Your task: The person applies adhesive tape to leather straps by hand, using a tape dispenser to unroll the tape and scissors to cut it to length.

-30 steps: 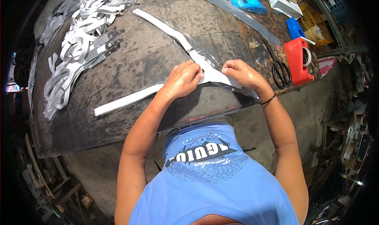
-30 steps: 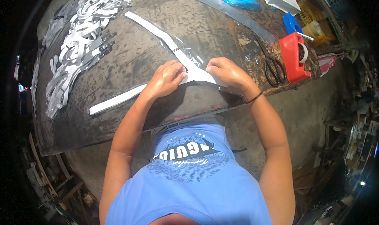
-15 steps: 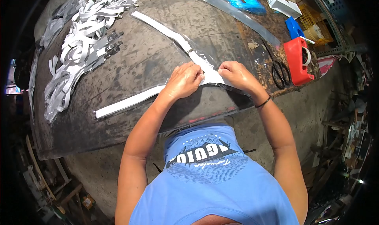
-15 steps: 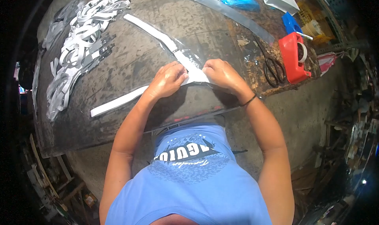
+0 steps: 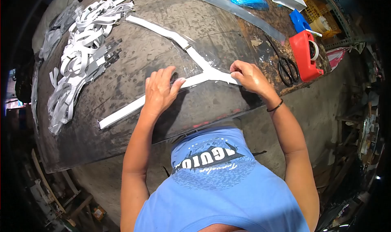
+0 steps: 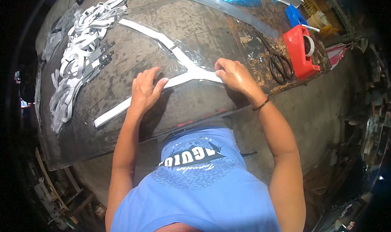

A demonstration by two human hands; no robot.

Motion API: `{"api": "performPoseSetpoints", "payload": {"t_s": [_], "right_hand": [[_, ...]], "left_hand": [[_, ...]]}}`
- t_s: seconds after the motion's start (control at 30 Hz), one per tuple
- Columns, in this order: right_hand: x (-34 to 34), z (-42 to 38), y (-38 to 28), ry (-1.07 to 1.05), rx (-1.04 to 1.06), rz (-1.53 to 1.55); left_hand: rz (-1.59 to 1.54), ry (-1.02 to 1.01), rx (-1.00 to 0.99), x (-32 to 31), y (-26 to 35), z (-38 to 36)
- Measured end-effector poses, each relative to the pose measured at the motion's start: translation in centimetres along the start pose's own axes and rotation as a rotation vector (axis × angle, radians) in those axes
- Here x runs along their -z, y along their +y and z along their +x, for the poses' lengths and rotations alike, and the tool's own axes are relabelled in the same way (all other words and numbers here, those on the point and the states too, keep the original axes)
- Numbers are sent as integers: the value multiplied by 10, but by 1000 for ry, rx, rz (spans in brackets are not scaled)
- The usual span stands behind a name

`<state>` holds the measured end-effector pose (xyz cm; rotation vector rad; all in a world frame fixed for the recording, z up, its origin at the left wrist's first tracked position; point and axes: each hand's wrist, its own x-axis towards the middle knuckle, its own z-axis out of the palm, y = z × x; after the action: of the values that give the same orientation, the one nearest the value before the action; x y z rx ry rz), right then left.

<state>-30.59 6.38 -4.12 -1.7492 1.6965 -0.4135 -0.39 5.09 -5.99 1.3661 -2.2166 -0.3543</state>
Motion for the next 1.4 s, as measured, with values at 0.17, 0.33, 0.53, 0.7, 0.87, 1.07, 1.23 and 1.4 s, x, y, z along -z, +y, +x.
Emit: {"api": "performPoseSetpoints", "payload": {"t_s": [0.17,0.33,0.53,0.7,0.87,1.07,1.23,1.4], "right_hand": [[-4,6,3,70,161,-48],[-8,2,-2,165,189,-99],[-24,1,5,294,231,-136],[-31,-1,1,365,233,-207],[-38,-2,-4,504,278,-250],[-41,-8,-4,425,438,-248],[-43,-7,-3,424,441,-229],[-44,-6,-2,438,451,-244]], "left_hand": [[15,17,-19,4,-21,-17],[-8,70,18,1,-18,-18],[-46,-11,62,-1,-16,-9],[-40,-63,62,-2,-15,-2],[-59,-78,60,-6,-11,4],[-118,-86,106,6,-15,2],[13,14,176,41,-55,-40],[236,109,272,74,-94,-90]]}}
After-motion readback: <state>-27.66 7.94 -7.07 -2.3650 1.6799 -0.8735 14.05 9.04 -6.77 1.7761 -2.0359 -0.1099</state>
